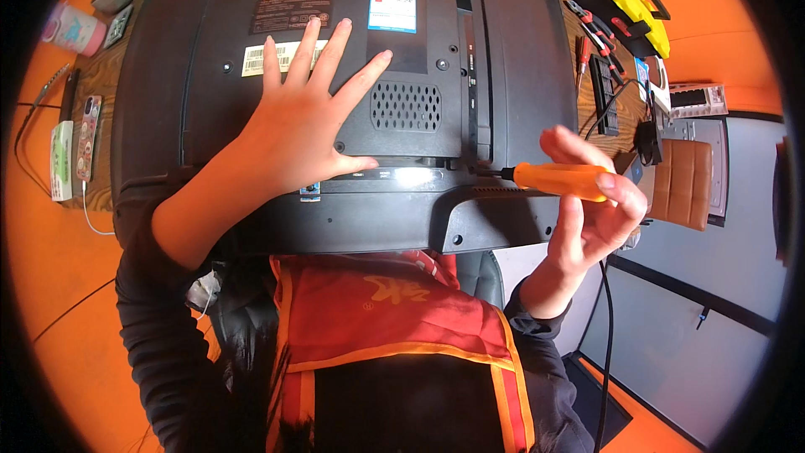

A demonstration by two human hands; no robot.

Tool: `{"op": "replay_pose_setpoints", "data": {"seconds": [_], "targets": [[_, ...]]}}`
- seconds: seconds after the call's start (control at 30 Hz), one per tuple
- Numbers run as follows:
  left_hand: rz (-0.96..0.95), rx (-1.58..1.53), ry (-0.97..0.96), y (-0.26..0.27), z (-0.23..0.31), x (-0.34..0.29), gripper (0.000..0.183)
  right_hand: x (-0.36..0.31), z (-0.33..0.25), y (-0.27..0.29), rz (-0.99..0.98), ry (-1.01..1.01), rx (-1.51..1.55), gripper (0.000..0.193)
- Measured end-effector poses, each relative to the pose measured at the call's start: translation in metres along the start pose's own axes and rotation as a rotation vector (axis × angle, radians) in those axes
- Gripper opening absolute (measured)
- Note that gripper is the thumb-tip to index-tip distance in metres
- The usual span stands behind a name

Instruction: The person removes a power adapter and cable from a black CRT monitor, then uses a screwdriver to remove screws from the back cover. The cover is lifted off to expose the internal circuit board. The person continues to remove additional screws from the monitor's rear casing.

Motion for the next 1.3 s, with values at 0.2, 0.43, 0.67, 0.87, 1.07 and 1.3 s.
{"op": "replay_pose_setpoints", "data": {"seconds": [0.2,0.43,0.67,0.87,1.07,1.3], "targets": [[0.001,0.002,0.002,-0.002,0.0,-0.001,0.101,-0.009,0.001,0.011,0.106,-0.074,-0.154,0.043],[-0.002,-0.216,-0.152,0.017,0.02,0.006,0.1,0.009,0.008,0.018,-0.172,-0.123,0.153,0.032],[0.063,-0.926,-0.457,0.019,0.067,0.067,0.046,0.011,0.013,0.0,-0.072,-0.287,-0.039,0.024],[0.027,-1.237,-0.294,-0.001,0.071,0.085,0.034,0.019,-0.002,-0.003,-0.206,-0.167,-0.137,0.035],[0.388,-0.932,-0.168,0.003,0.084,0.075,0.023,0.016,-0.024,-0.002,0.048,-0.259,-0.613,0.036],[0.246,-1.004,-0.177,0.003,0.085,0.075,0.024,0.021,-0.021,-0.004,-0.151,-0.124,-0.38,0.027]]}}
Point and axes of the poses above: each hand's wrist, its own x-axis towards the middle knuckle, its own y-axis out of the back of the hand, z = x × y, the point moved 5 cm from there along x, towards the middle knuckle, and after that the axes turned 14 degrees about -y, right-handed, at the moved point
